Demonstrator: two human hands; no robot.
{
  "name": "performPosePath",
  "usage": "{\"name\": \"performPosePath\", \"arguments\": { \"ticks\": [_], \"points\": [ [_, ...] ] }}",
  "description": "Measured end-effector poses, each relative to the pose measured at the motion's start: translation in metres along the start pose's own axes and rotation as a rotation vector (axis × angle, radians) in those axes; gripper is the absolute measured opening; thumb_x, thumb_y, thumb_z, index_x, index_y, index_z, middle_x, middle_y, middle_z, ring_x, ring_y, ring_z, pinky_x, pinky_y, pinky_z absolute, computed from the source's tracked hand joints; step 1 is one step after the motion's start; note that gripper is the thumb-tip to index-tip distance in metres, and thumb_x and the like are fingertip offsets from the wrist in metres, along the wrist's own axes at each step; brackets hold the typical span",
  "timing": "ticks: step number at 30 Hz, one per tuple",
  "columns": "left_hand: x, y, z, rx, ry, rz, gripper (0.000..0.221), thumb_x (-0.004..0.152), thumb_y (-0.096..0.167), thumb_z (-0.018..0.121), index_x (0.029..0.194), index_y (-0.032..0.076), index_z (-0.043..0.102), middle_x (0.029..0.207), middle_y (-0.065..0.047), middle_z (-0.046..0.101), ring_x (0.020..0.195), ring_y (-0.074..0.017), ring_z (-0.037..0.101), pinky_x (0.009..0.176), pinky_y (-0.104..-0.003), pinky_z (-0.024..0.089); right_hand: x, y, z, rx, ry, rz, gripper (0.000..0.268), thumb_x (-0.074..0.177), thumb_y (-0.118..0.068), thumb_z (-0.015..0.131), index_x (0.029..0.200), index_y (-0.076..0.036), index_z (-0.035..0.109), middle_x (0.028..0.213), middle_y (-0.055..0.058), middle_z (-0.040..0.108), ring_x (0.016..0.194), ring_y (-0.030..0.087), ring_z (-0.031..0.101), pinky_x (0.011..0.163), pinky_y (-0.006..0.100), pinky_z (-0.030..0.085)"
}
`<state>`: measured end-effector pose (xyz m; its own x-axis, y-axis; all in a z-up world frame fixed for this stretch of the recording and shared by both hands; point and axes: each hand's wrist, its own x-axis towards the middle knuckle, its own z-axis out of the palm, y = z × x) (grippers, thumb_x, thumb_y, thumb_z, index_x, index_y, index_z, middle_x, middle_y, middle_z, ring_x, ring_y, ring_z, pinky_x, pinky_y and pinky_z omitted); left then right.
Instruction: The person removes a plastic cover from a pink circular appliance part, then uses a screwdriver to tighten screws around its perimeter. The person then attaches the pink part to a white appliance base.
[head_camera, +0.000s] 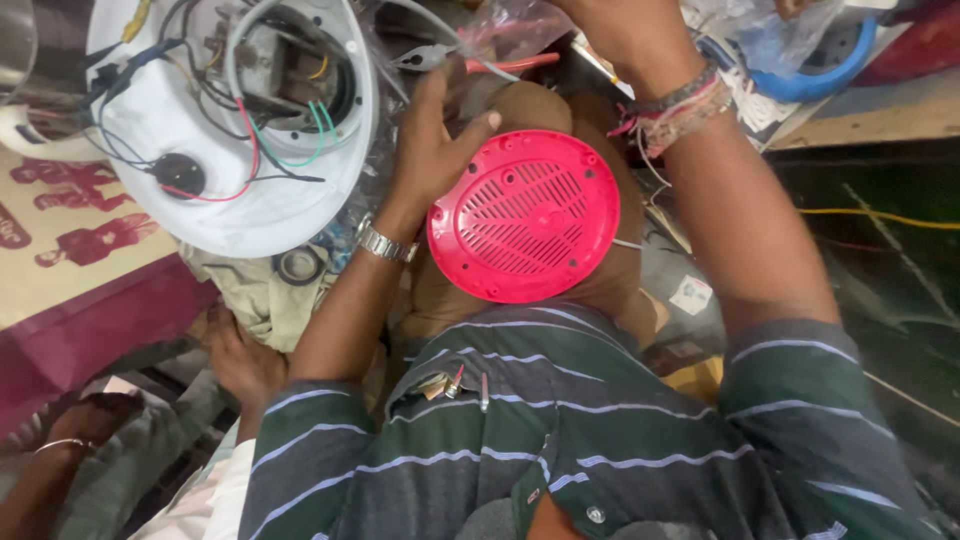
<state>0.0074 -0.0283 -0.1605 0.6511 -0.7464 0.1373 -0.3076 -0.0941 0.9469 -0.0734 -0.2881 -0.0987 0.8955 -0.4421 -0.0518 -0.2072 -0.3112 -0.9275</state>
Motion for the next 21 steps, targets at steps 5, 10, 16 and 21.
{"name": "performPosePath", "arguments": {
  "ticks": [5, 10, 16, 21],
  "points": [
    [0.021, 0.021, 0.000, -0.720, -0.007, -0.222, 0.057, 0.100, 0.010, 0.071, 0.150, 0.000, 0.044, 0.129, -0.020, 0.066, 0.113, -0.0258, 0.068, 0.088, -0.036, 0.057, -0.019, -0.037, -0.009, 0.044, -0.016, 0.184, 0.028, 0.100, -0.030, 0.076, 0.096, -0.002, 0.072, 0.077, 0.000, 0.063, 0.065, 0.010, 0.057, 0.056, 0.029, 0.043],
    [0.026, 0.040, -0.008, -0.977, -0.070, -0.234, 0.043, 0.104, 0.002, 0.064, 0.145, 0.002, 0.050, 0.122, -0.014, 0.071, 0.102, -0.0218, 0.074, 0.075, -0.031, 0.061, -0.014, -0.041, -0.037, 0.334, -0.280, 0.237, 0.016, 0.103, -0.020, 0.074, 0.101, -0.006, 0.069, 0.081, 0.000, 0.061, 0.066, 0.008, 0.052, 0.058, 0.024, 0.039],
    [0.029, 0.058, -0.006, -0.825, -0.200, -0.192, 0.035, 0.104, -0.003, 0.058, 0.139, -0.005, 0.057, 0.120, -0.014, 0.074, 0.099, -0.0182, 0.074, 0.075, -0.029, 0.060, -0.022, -0.065, -0.044, -0.234, -0.455, -0.138, 0.026, 0.096, -0.019, 0.074, 0.119, -0.006, 0.073, 0.100, 0.002, 0.074, 0.085, 0.014, 0.067, 0.075, 0.031, 0.054],
    [0.037, 0.063, 0.002, -0.752, -0.199, -0.164, 0.032, 0.104, -0.008, 0.060, 0.136, -0.010, 0.064, 0.108, -0.017, 0.075, 0.085, -0.0184, 0.071, 0.070, -0.027, 0.058, -0.028, -0.082, -0.033, -0.267, -0.462, -0.251, 0.042, 0.086, -0.017, 0.075, 0.126, -0.005, 0.067, 0.102, 0.009, 0.074, 0.088, 0.021, 0.070, 0.076, 0.036, 0.056]
  ]
}}
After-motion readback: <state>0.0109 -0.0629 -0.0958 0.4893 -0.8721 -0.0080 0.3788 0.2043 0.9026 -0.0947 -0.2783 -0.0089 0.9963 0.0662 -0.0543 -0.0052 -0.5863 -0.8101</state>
